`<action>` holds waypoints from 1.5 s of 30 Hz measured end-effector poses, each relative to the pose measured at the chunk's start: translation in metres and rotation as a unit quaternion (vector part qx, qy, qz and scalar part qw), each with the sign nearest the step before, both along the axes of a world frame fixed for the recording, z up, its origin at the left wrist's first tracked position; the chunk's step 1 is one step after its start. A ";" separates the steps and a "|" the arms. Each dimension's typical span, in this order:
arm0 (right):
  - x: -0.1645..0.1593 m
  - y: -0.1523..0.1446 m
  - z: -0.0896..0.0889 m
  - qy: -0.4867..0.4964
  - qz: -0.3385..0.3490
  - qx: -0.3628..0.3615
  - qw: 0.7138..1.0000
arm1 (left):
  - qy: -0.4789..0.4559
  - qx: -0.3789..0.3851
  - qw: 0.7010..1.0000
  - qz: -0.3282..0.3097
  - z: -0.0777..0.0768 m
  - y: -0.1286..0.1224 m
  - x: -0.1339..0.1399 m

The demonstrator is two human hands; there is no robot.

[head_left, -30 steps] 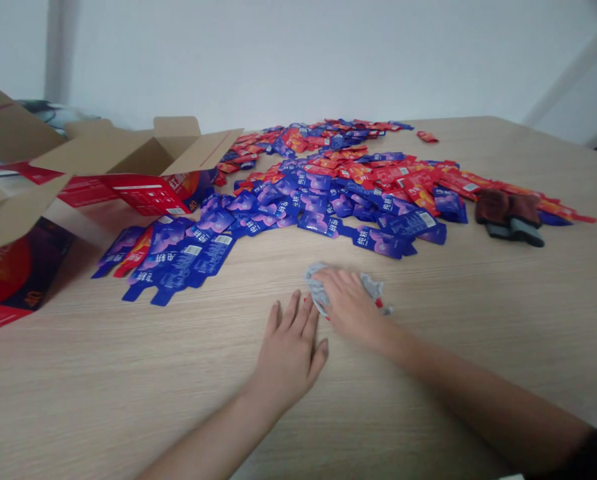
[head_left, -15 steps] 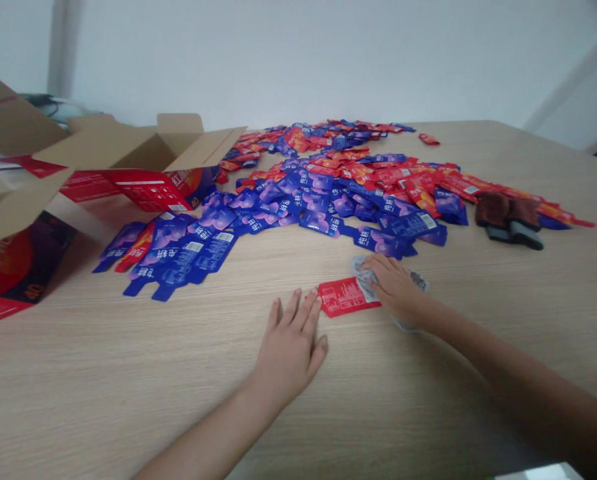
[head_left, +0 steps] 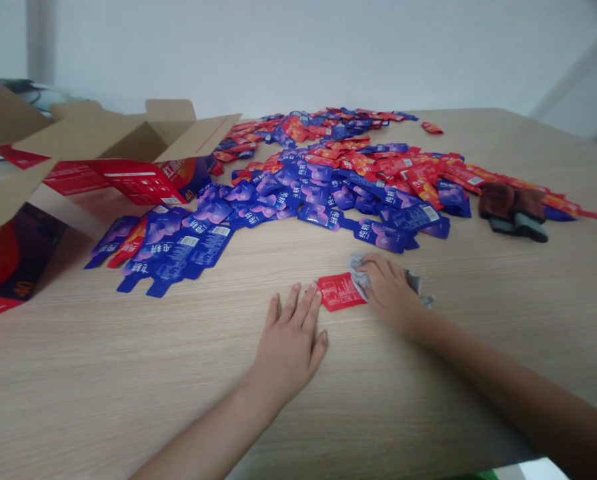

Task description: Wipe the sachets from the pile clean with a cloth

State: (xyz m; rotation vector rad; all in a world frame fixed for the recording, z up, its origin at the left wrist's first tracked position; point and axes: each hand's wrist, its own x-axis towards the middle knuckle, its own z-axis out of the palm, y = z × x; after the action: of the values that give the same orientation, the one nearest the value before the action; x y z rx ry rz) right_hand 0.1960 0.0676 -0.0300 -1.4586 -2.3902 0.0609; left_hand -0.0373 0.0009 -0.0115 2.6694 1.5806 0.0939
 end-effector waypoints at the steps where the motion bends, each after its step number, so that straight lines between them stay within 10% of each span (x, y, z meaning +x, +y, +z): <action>1: 0.010 0.004 0.000 -0.003 -0.008 -0.006 1.000 | -0.001 0.001 1.000 0.000 0.000 0.000 0.000; 10: -0.024 0.013 0.046 0.059 0.039 0.015 0.997 | -0.004 0.011 1.000 -0.012 -0.001 -0.001 -0.003; 15: -0.056 -0.009 0.028 -0.044 0.092 0.005 0.995 | -0.005 0.012 1.000 -0.005 -0.003 -0.001 -0.002; 27: 0.029 0.015 0.017 -0.068 -0.018 -0.009 0.997 | 0.014 -0.016 1.000 -0.003 0.001 0.000 0.000; 38: -0.046 -0.010 0.026 -0.049 0.129 -0.012 0.990 | -0.001 -0.010 1.000 -0.006 -0.001 -0.001 -0.002; 45: 0.010 0.001 0.013 -0.017 0.058 -0.049 0.997 | 0.001 -0.018 1.000 -0.007 0.000 0.001 -0.002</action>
State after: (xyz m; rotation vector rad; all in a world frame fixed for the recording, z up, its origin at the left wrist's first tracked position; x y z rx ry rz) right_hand 0.2063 0.0683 -0.0174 -1.3717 -2.5308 0.1851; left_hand -0.0389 0.0023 -0.0113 2.6533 1.5500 0.0617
